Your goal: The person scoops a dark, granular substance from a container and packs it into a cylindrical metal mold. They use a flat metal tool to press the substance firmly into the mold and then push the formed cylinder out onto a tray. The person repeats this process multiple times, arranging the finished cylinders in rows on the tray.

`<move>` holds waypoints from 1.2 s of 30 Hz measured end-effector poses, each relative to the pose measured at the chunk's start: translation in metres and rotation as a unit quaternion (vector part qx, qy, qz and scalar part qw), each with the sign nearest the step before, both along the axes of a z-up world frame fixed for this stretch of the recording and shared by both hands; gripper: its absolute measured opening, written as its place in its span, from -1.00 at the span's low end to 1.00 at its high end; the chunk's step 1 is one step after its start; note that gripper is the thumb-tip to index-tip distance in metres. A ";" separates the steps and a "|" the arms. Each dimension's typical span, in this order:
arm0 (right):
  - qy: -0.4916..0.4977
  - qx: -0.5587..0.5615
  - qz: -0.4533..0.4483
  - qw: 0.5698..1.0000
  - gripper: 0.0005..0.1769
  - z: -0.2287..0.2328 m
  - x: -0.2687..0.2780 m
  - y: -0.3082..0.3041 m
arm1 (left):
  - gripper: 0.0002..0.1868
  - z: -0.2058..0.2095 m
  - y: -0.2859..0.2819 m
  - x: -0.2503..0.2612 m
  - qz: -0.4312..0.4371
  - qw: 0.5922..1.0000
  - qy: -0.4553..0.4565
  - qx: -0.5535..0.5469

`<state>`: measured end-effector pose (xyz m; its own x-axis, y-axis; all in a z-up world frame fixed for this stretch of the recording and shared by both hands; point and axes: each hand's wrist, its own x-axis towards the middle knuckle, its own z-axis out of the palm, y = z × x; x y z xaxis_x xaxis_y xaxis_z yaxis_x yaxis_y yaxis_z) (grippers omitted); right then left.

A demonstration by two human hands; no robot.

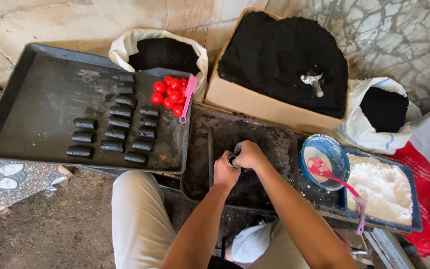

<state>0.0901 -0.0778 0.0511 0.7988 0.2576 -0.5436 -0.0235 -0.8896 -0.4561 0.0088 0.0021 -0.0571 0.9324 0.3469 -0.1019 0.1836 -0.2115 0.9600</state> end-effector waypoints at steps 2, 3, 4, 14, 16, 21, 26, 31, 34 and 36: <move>-0.048 -0.029 0.036 0.998 -0.70 -0.022 0.008 0.000 | -0.79 0.004 0.003 0.003 -0.011 1.000 -0.004 0.016; -0.049 -0.028 0.038 0.998 -0.70 -0.027 0.013 0.000 | -0.79 0.004 0.004 0.005 -0.009 1.000 -0.005 0.016; -0.056 -0.043 0.047 0.996 -0.72 -0.034 0.014 -0.002 | -0.79 0.003 0.004 0.004 -0.012 1.000 -0.003 0.008; -0.104 -0.052 0.061 0.991 -0.79 -0.026 0.005 0.008 | -0.75 0.003 0.001 0.001 -0.020 1.000 0.009 0.004; -0.111 -0.058 0.059 0.990 -0.80 -0.030 0.002 0.010 | -0.76 0.003 0.003 0.001 -0.020 1.000 0.011 0.010; -0.113 -0.090 0.073 0.987 -0.82 -0.008 -0.003 0.017 | -0.76 -0.001 0.000 0.002 -0.012 1.000 0.008 -0.007; -0.071 -0.065 0.072 0.993 -0.81 -0.004 -0.002 0.017 | -0.74 -0.004 -0.003 0.001 -0.011 1.000 0.013 0.007; -0.082 -0.107 0.063 0.989 -0.83 -0.011 -0.003 0.024 | -0.71 -0.005 0.004 0.003 -0.013 0.999 0.017 0.044; -0.081 -0.098 0.045 0.991 -0.86 -0.022 -0.002 0.009 | -0.72 -0.011 -0.003 0.004 -0.026 0.999 0.008 0.040; -0.075 -0.070 0.036 0.994 -0.90 -0.023 -0.002 0.003 | -0.73 -0.015 -0.004 0.003 -0.025 0.999 0.014 0.031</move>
<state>0.0885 -0.0744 0.0278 0.8552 0.2483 -0.4549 0.1021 -0.9413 -0.3218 0.0113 -0.0022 -0.0717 0.9456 0.3070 -0.1080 0.1983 -0.2801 0.9393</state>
